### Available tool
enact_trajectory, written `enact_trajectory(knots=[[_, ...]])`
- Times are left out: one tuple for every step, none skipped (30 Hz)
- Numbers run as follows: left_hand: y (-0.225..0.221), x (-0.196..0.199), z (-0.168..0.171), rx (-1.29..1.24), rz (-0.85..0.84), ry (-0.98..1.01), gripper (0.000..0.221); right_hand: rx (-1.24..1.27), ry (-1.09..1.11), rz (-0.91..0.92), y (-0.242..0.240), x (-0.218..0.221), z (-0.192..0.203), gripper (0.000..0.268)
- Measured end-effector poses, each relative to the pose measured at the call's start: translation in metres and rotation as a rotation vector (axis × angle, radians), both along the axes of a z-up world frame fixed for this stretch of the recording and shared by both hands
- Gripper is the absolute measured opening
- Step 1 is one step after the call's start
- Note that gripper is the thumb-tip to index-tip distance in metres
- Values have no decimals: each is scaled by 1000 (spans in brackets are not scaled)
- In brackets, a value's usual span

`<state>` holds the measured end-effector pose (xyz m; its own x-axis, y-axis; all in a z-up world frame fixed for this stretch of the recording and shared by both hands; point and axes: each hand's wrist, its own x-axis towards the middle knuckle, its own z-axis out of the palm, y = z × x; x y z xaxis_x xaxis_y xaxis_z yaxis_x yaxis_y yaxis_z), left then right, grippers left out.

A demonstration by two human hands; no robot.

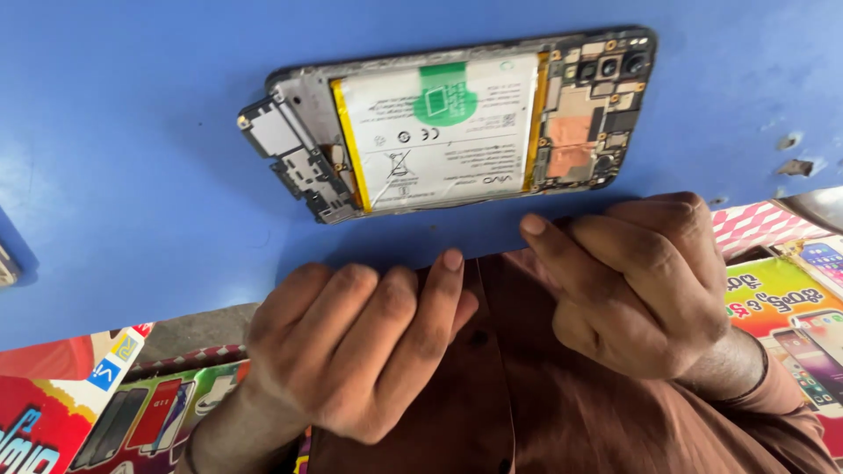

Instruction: The person reassembles a disassembled smartphone by hand, placing the motherboard into the chassis and securing it with a screwdriver. They then connect the battery and other internal components.

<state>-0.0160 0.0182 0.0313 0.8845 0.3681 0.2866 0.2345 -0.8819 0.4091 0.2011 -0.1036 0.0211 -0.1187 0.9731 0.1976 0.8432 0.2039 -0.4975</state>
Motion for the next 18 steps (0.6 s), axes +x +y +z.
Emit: enact_trajectory(knots=[[-2,-1,-2,-12,17,-3,21,2,6,-5,0,-2,-1,30],[-3,0,-4,-24,32,-9,20,4,10,-12,0,-2,-1,31],[-4,1,-7,-22,38,-20,21,6,13,-20,0,-3,-1,31],[-5,3,-9,-21,42,-32,22,-2,7,-29,-1,-4,-1,31],[-5,5,-10,-21,46,-44,23,-10,2,-38,-1,-4,-1,31],[-5,6,-11,-27,39,-47,23,-17,-4,-49,-1,-5,-1,31],[-4,7,-10,-32,33,-49,22,-22,-8,-52,-1,-5,-1,31],[-2,8,-10,-38,26,-52,22,-27,-13,-55,-1,-6,0,30],[-1,10,-10,-29,15,-54,22,-32,-18,-59,-1,-6,1,30],[1,11,-10,-19,4,-55,22,-47,-19,-60,-1,-5,1,32],[2,12,-10,-10,-7,-57,22,-62,-19,-61,-1,-4,2,35],[2,13,-11,3,-19,-49,19,-74,-20,-60,-1,-3,3,38],[3,13,-11,17,-32,-42,17,-66,-27,-70,-1,-4,2,37],[2,13,-11,31,-43,-35,15,-55,-35,-79,0,-5,1,36],[1,14,-12,33,-30,-42,14,-45,-43,-88,0,-5,1,35],[-1,15,-14,36,-17,-51,14,-36,-46,-86,1,-5,2,30],[-2,16,-16,38,-5,-61,13,-26,-50,-84,2,-6,2,28],[-3,15,-17,33,-5,-56,15,-15,-54,-80,4,-6,3,29]])
